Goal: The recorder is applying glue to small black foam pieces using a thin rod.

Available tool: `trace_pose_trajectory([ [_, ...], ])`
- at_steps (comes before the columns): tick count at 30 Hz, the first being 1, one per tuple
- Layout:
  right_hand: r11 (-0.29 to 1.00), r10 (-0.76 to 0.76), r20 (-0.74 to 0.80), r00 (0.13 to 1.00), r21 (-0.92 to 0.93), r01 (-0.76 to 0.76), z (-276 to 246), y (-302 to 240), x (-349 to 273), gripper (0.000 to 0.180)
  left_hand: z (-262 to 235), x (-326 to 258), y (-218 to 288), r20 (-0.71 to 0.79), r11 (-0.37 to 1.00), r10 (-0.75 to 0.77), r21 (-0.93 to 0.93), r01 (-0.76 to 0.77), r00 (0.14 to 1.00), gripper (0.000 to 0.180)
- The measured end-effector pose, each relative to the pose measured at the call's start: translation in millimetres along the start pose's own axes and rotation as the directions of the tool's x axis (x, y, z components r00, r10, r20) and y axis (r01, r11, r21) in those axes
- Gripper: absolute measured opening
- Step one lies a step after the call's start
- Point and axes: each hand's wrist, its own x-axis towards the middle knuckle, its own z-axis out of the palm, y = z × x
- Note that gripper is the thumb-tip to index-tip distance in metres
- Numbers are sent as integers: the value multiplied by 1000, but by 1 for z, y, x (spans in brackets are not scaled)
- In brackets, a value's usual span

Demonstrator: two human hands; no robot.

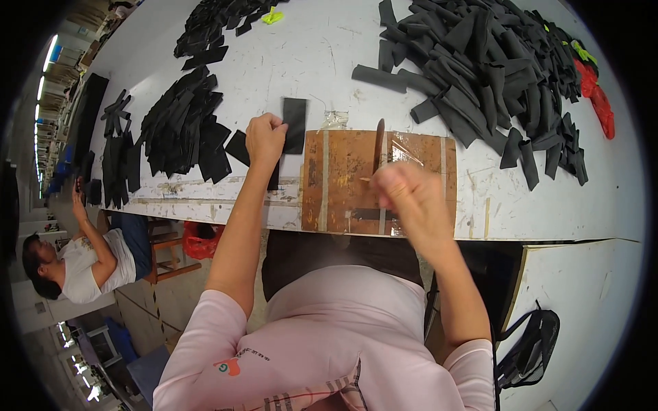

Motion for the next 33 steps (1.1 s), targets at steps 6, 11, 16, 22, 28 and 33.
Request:
trace_pose_trajectory([
  [6,990,65,144,987,-132,-46,39,20,-5,23,-45,-27,48,36,524,-307,-828,201,951,8],
  [11,883,-110,-206,972,429,191,90,31,9,22,-52,-101,71,543,-465,-38,-752,466,839,3],
  [16,930,90,-203,975,367,-10,88,21,6,10,-41,-148,67,579,-467,208,-649,600,788,9],
  [22,950,-294,-190,937,-164,265,66,27,6,7,-60,-179,73,797,-88,41,-597,797,602,7],
  [28,862,-344,-168,924,-447,240,65,24,2,14,-74,-171,90,193,323,-90,-922,212,977,11],
  [33,755,-469,-109,877,-566,333,64,24,1,12,-85,-154,92,284,424,-72,-859,287,956,17],
])
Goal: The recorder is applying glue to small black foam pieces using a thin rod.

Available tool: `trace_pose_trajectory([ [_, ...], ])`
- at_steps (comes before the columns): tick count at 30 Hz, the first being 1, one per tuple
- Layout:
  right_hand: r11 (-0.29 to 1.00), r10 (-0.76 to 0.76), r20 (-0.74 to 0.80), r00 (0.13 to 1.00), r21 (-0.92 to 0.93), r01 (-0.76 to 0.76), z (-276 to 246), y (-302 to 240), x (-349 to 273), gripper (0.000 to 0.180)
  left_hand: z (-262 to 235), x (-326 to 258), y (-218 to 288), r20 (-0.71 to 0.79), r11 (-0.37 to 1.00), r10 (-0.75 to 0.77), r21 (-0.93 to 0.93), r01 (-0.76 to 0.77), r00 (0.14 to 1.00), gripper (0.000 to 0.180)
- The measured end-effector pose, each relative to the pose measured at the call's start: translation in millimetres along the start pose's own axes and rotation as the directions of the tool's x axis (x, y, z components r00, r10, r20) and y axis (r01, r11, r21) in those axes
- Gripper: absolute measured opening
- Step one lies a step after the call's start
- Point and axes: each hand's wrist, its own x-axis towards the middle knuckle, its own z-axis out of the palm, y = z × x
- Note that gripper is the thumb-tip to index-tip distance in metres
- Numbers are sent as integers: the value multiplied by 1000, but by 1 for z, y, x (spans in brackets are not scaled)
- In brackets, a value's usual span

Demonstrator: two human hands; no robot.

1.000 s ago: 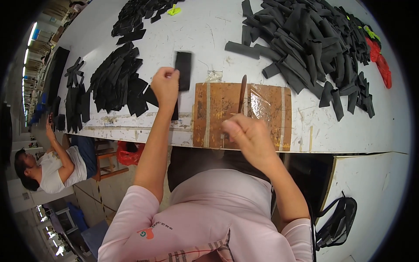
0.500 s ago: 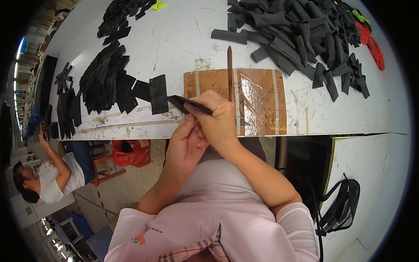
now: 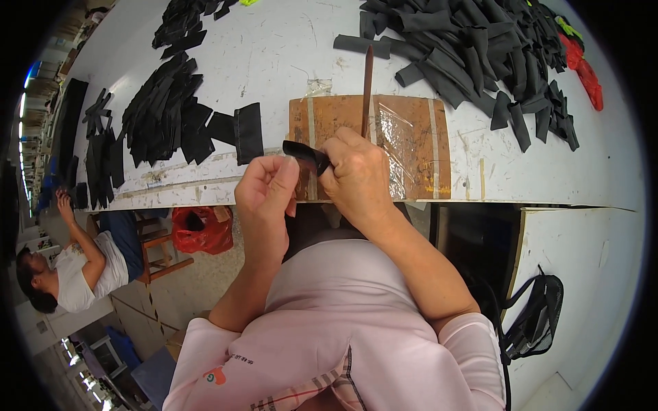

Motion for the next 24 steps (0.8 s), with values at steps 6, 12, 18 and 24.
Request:
trace_pose_trajectory([
  [6,962,-170,37,985,-212,174,-4,2,0,16,-10,17,1,11,992,-96,-85,97,995,14],
  [12,995,-79,179,981,-42,88,-22,-11,-4,20,-20,20,-12,-36,967,11,255,-1,999,7],
  [18,941,-60,157,986,340,3,-31,-10,-8,18,-5,-1,-6,189,821,291,454,-346,938,8],
  [24,991,-131,160,978,6,131,-14,-12,-12,12,-3,7,-31,58,653,540,601,-461,840,5],
])
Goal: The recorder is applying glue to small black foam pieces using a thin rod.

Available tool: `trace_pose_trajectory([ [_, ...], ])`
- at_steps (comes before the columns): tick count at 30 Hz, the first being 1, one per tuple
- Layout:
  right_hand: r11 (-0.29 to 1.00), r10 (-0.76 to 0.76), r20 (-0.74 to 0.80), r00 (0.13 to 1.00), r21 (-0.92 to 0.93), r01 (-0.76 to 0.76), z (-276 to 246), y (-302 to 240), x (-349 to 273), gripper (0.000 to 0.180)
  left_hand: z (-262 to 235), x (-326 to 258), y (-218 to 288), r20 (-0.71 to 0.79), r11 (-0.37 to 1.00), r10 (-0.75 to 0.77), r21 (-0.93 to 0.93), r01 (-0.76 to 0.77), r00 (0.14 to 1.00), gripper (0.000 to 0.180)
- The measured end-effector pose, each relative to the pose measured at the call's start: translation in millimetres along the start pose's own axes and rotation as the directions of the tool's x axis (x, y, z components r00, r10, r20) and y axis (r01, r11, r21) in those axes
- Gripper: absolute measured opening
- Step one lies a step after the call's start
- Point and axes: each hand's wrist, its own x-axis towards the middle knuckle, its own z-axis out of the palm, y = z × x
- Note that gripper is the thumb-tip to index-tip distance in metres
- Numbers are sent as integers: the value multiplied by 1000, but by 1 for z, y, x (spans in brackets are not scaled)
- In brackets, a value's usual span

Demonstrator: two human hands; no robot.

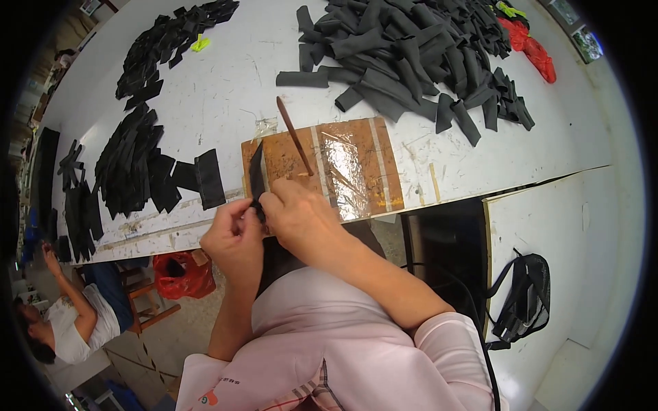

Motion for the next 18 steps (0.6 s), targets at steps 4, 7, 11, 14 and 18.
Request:
trace_pose_trajectory([
  [4,997,58,-76,995,46,-54,11,12,2,10,-12,21,5,256,671,-487,-502,546,835,14],
  [7,925,173,-117,978,362,-120,13,12,8,7,-22,27,1,513,211,-510,-703,679,690,23],
  [11,-129,355,608,710,784,-607,3,17,3,4,-26,27,4,529,547,-374,-538,642,762,28],
  [14,-422,271,637,722,752,-506,5,9,-2,6,-14,23,5,225,761,-334,-509,403,915,21],
  [18,-144,320,552,770,832,-536,6,3,3,12,-3,15,5,-139,990,-69,-129,51,988,26],
])
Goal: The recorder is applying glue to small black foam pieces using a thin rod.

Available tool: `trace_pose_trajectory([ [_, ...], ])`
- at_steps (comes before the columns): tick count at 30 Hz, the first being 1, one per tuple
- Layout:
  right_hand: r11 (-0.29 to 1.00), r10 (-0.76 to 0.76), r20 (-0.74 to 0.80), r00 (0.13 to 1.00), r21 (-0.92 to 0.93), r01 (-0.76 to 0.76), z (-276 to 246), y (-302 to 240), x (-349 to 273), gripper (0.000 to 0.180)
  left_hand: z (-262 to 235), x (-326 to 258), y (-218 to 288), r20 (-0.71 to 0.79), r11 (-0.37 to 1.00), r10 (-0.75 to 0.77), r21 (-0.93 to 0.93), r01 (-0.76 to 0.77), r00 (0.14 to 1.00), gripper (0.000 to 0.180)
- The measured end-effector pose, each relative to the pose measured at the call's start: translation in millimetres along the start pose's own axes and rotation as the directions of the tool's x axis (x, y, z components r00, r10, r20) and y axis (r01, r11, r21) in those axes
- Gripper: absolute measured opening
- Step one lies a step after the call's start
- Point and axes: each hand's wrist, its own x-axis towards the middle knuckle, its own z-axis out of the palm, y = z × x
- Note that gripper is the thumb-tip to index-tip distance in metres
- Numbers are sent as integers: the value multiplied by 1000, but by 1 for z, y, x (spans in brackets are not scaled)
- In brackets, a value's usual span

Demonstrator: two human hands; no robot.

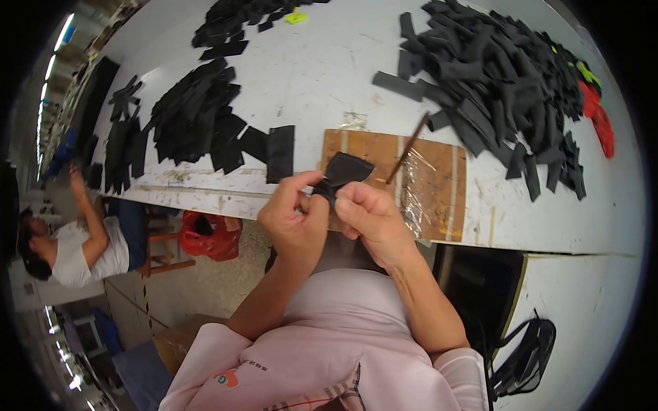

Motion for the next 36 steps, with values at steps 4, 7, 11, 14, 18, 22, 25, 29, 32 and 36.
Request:
trace_pose_trajectory([
  [4,996,-40,-56,998,-85,35,-9,1,5,15,-15,5,-4,383,697,-367,-490,524,847,30],
  [7,998,-30,-100,995,-65,24,-16,1,1,15,-20,4,0,693,330,-340,-545,770,636,38],
  [11,998,-68,-59,996,-6,68,-10,-2,-11,9,-21,4,14,861,-144,56,-493,858,505,40],
  [14,876,-397,-29,917,-308,370,-10,-11,-6,4,-11,-3,19,533,747,-300,-384,542,791,26],
  [18,573,-580,96,809,-657,489,-1,-24,-13,4,5,0,30,196,916,-100,-365,167,976,16],
  [22,254,-669,194,717,-847,467,9,-40,-19,6,10,8,50,331,752,-277,-510,418,902,13],
  [25,337,-676,70,734,-857,391,13,-50,-24,10,9,24,53,466,575,-366,-568,589,806,16],
  [29,728,-444,23,896,-573,376,19,-79,-29,16,7,45,58,715,115,-66,-687,717,696,25],
  [32,642,-458,210,864,-594,485,41,-112,-35,17,12,67,66,690,-405,527,-311,860,497,42],
  [36,713,-379,67,923,-615,337,19,-133,-6,20,19,88,70,821,-463,257,-359,811,510,37],
])
